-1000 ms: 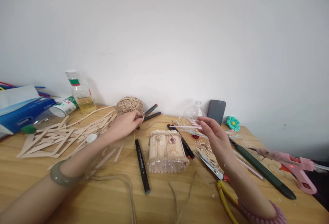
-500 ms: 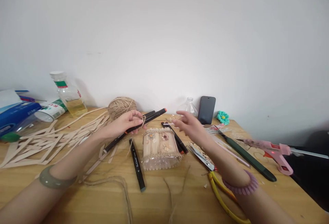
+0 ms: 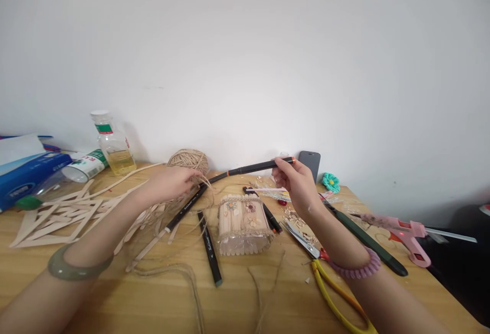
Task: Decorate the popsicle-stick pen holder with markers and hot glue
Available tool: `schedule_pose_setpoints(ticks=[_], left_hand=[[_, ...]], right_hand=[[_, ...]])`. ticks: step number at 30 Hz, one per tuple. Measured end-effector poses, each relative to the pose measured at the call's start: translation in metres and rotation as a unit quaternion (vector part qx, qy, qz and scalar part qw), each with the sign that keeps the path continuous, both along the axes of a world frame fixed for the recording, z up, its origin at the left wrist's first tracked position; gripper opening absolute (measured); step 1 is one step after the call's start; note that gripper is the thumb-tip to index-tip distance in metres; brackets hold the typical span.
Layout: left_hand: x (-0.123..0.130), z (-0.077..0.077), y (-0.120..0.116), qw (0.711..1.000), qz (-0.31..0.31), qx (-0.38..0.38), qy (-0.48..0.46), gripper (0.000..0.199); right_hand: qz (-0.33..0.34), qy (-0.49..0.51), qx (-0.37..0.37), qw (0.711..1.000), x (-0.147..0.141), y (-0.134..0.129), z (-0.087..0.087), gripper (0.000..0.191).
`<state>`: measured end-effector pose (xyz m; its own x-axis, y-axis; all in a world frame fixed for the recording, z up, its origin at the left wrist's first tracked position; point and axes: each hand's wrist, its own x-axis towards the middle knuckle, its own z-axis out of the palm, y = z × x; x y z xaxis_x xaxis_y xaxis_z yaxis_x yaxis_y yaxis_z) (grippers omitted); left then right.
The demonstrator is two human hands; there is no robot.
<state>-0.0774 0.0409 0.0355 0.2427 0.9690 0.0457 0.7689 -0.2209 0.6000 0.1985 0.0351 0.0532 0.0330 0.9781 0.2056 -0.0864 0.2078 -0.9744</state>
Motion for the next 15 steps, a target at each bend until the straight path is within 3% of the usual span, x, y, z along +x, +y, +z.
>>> schedule_pose_setpoints(ticks=[2,4,6,9,13,15], left_hand=[[0.005,0.007,-0.007,0.993,0.062,0.068,0.075,0.032],[0.017,0.010,-0.017,0.981,0.078,0.139,0.108,0.037],[0.032,0.009,-0.026,0.978,0.016,0.192,0.076,0.043],[0.053,0.003,-0.041,0.975,-0.071,0.208,0.026,0.042],[0.073,-0.002,-0.061,0.981,-0.105,0.158,-0.041,0.021],[0.078,-0.001,-0.070,0.974,-0.139,0.173,-0.036,0.018]], right_hand=[[-0.001,0.015,-0.002,1.000,0.005,-0.006,0.001,0.030],[0.003,0.028,-0.006,1.000,0.006,-0.014,0.000,0.030],[0.011,0.038,-0.012,0.999,0.004,-0.021,-0.003,0.031],[0.030,0.054,-0.019,0.998,0.001,-0.033,-0.008,0.032],[0.075,0.012,0.004,0.997,-0.006,-0.050,-0.012,0.029],[0.109,0.001,0.010,0.994,-0.010,-0.058,-0.012,0.023]])
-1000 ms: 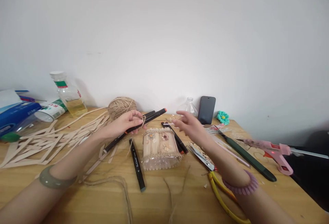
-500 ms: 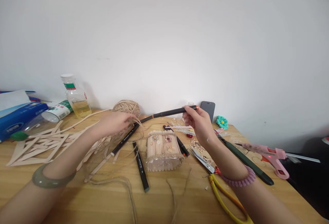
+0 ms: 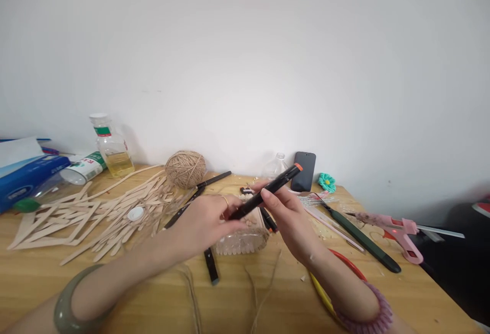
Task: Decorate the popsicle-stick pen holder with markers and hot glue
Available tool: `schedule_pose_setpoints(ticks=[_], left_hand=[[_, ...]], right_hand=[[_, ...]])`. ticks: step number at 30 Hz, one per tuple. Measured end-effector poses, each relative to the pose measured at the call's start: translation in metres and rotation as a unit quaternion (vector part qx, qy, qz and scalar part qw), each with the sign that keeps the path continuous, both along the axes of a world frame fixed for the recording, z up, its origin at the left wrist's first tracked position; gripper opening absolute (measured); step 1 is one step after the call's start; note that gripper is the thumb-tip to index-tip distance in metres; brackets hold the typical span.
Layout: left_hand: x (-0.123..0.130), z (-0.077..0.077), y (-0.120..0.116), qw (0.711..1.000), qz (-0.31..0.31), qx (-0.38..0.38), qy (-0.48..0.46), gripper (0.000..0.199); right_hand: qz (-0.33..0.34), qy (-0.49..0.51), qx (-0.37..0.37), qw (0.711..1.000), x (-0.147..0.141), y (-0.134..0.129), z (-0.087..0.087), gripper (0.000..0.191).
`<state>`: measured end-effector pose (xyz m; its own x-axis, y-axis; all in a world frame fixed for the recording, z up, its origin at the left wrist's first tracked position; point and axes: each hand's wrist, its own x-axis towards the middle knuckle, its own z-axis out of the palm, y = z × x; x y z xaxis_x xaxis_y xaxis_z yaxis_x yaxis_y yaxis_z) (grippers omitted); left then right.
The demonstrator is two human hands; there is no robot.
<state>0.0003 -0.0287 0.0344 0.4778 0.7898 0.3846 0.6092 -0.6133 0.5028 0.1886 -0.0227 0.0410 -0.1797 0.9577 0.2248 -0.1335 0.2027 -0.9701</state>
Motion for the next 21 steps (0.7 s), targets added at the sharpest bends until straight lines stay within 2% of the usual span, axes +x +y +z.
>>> schedule_pose_setpoints(ticks=[3,6,7,10,12,14,15,17,19,21], left_hand=[[-0.001,0.002,-0.008,0.990,-0.008,0.139,-0.011,0.024],[-0.007,0.006,-0.009,0.965,0.025,0.251,-0.063,0.010],[-0.009,0.008,-0.009,0.959,0.025,0.277,-0.060,0.014],[-0.010,0.014,-0.009,0.941,-0.016,0.337,0.012,0.034],[-0.006,0.019,-0.011,0.916,-0.052,0.387,0.095,0.032],[0.001,0.021,-0.015,0.877,-0.083,0.439,0.178,0.023],[0.005,0.022,-0.017,0.860,-0.098,0.455,0.211,0.021],[0.008,0.021,-0.021,0.843,-0.128,0.459,0.248,0.026],[0.002,0.018,-0.021,0.849,-0.149,0.431,0.268,0.032],[-0.019,0.013,-0.016,0.872,-0.130,0.372,0.290,0.039]], right_hand=[[0.075,0.045,-0.032,0.996,-0.002,-0.012,0.001,0.021],[0.150,0.064,-0.109,0.981,0.004,-0.024,0.002,0.024],[0.174,0.057,-0.137,0.973,0.007,-0.027,0.002,0.026],[0.242,0.009,-0.214,0.946,0.016,-0.037,0.003,0.031],[0.268,-0.030,-0.248,0.930,0.019,-0.042,0.006,0.034],[0.281,-0.084,-0.268,0.918,0.020,-0.047,0.008,0.037],[0.280,-0.118,-0.269,0.914,0.020,-0.049,0.009,0.039],[0.279,-0.201,-0.249,0.905,0.022,-0.053,0.012,0.041],[0.273,-0.304,-0.190,0.893,0.030,-0.057,0.015,0.039],[0.234,-0.406,-0.119,0.875,0.045,-0.060,0.018,0.037]])
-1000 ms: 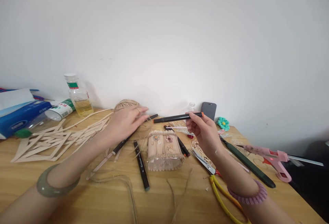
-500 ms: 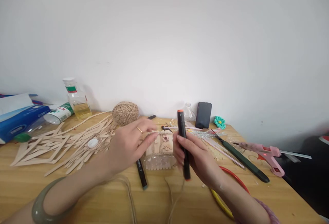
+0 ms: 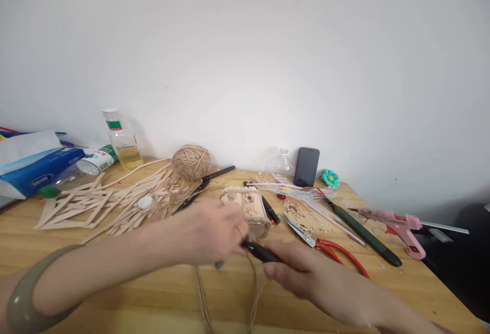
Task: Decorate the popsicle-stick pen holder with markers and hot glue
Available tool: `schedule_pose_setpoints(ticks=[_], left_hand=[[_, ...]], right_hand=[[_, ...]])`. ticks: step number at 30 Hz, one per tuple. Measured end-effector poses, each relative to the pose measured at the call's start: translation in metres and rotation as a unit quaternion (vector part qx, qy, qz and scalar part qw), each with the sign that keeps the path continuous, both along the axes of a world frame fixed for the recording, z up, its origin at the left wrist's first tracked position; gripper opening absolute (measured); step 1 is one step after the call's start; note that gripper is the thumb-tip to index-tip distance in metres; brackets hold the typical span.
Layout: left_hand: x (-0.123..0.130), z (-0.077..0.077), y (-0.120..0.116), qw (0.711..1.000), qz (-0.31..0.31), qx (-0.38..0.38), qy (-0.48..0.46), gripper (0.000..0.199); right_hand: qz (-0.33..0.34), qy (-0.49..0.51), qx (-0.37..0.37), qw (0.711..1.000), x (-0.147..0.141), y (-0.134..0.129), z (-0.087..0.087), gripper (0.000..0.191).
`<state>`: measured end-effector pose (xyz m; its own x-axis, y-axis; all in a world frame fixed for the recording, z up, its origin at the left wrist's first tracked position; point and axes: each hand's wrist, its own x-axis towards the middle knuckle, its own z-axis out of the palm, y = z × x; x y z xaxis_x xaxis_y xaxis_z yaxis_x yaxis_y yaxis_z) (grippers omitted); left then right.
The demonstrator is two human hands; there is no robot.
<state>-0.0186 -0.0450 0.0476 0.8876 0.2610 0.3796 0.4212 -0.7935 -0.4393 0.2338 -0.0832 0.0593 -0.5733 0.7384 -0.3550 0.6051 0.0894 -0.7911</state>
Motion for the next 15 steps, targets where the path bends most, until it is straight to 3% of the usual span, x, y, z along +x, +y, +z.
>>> schedule_pose_setpoints(ticks=[1,3,5,8,12,15], left_hand=[[-0.014,-0.003,0.004,0.998,0.052,-0.025,-0.006,0.042],[-0.045,-0.009,0.011,0.981,0.180,-0.075,-0.019,0.047],[-0.066,-0.014,0.015,0.964,0.230,-0.132,-0.026,0.046],[-0.070,-0.016,0.012,0.962,0.218,-0.163,-0.029,0.046],[-0.048,-0.010,0.004,0.967,0.188,-0.164,-0.056,0.045],[-0.040,-0.012,0.004,0.959,0.174,-0.200,-0.098,0.033]], right_hand=[[-0.021,-0.032,0.046,0.998,0.009,-0.002,0.002,0.037],[-0.098,-0.062,0.069,0.991,0.027,-0.005,0.004,0.045],[-0.135,-0.069,0.073,0.986,0.038,-0.009,0.006,0.049],[-0.118,-0.042,0.088,0.988,0.036,-0.012,0.007,0.047],[-0.130,0.017,0.106,0.986,0.022,-0.013,0.005,0.043],[-0.153,0.058,0.064,0.984,0.019,-0.011,-0.001,0.045]])
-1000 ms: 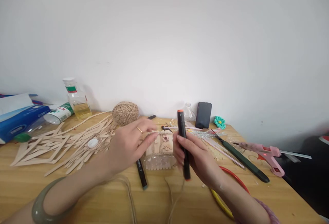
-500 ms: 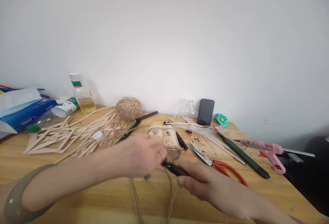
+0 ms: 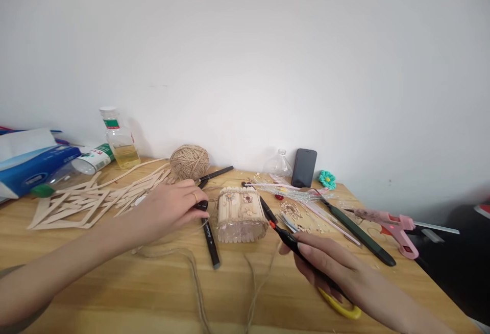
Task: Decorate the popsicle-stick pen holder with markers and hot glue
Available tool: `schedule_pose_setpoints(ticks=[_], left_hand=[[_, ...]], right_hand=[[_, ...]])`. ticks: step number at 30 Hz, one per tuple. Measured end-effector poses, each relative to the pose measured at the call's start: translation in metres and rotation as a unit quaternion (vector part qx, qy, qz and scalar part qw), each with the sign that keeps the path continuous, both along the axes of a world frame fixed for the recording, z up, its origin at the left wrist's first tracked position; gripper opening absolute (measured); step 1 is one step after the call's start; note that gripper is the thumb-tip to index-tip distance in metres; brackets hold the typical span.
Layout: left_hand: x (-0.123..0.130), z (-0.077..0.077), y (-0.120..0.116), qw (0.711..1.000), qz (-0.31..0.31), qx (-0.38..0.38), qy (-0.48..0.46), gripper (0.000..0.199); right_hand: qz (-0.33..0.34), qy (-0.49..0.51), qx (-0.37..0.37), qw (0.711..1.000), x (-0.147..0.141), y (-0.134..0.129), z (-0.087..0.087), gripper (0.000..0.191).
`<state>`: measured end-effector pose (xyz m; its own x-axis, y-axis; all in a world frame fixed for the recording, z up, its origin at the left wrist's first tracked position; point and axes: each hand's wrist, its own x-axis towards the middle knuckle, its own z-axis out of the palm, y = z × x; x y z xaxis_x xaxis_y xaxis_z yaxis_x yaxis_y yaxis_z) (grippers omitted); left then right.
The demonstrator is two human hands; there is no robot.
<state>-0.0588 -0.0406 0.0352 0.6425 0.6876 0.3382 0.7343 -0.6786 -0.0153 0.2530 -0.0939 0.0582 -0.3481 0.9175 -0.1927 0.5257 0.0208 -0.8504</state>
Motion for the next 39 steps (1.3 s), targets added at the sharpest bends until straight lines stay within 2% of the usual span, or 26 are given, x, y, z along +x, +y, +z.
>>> schedule_pose_setpoints(ticks=[3,5,10,12,14,16,19,21,24,27,29,32,35,39], left_hand=[[0.005,-0.007,0.006,0.996,0.010,-0.038,-0.077,0.022],[0.011,-0.011,0.014,0.988,0.036,-0.065,-0.135,0.021],[0.037,-0.011,0.043,0.945,0.110,-0.141,-0.272,0.028],[0.047,-0.014,0.057,0.934,0.113,-0.152,-0.303,0.028],[0.054,-0.022,0.069,0.928,0.099,-0.164,-0.319,0.027],[0.059,-0.032,0.076,0.924,0.081,-0.180,-0.326,0.027],[0.064,-0.047,0.076,0.918,0.071,-0.200,-0.335,0.029],[0.065,-0.053,0.068,0.915,0.080,-0.202,-0.341,0.030],[0.064,-0.055,0.053,0.901,0.118,-0.212,-0.359,0.027],[0.062,-0.054,0.042,0.884,0.145,-0.218,-0.387,0.025],[0.059,-0.053,0.039,0.877,0.144,-0.207,-0.409,0.024],[0.055,-0.052,0.041,0.868,0.134,-0.198,-0.435,0.022],[0.051,-0.053,0.043,0.869,0.122,-0.174,-0.447,0.021],[0.049,-0.054,0.043,0.883,0.093,-0.144,-0.437,0.017]], right_hand=[[0.021,0.120,-0.041,0.992,0.000,0.008,-0.008,0.042],[0.025,0.222,-0.048,0.974,-0.002,0.015,-0.010,0.041],[-0.050,0.394,-0.041,0.917,-0.011,0.038,-0.004,0.023],[-0.056,0.447,-0.063,0.891,-0.014,0.047,-0.003,0.021],[-0.035,0.485,-0.093,0.869,-0.016,0.055,-0.005,0.024],[-0.016,0.495,-0.119,0.860,-0.017,0.062,-0.011,0.031],[-0.013,0.482,-0.113,0.869,-0.020,0.072,-0.020,0.044],[-0.021,0.466,-0.065,0.882,-0.024,0.077,-0.026,0.041],[-0.055,0.431,0.013,0.901,-0.036,0.085,-0.031,0.024],[-0.127,0.382,0.046,0.914,-0.049,0.091,-0.033,0.032],[-0.152,0.362,0.051,0.918,-0.056,0.095,-0.034,0.032],[-0.117,0.331,0.038,0.936,-0.060,0.098,-0.036,0.033],[-0.065,0.278,0.055,0.957,-0.063,0.099,-0.038,0.028],[-0.059,0.248,0.096,0.962,-0.069,0.097,-0.043,0.025]])
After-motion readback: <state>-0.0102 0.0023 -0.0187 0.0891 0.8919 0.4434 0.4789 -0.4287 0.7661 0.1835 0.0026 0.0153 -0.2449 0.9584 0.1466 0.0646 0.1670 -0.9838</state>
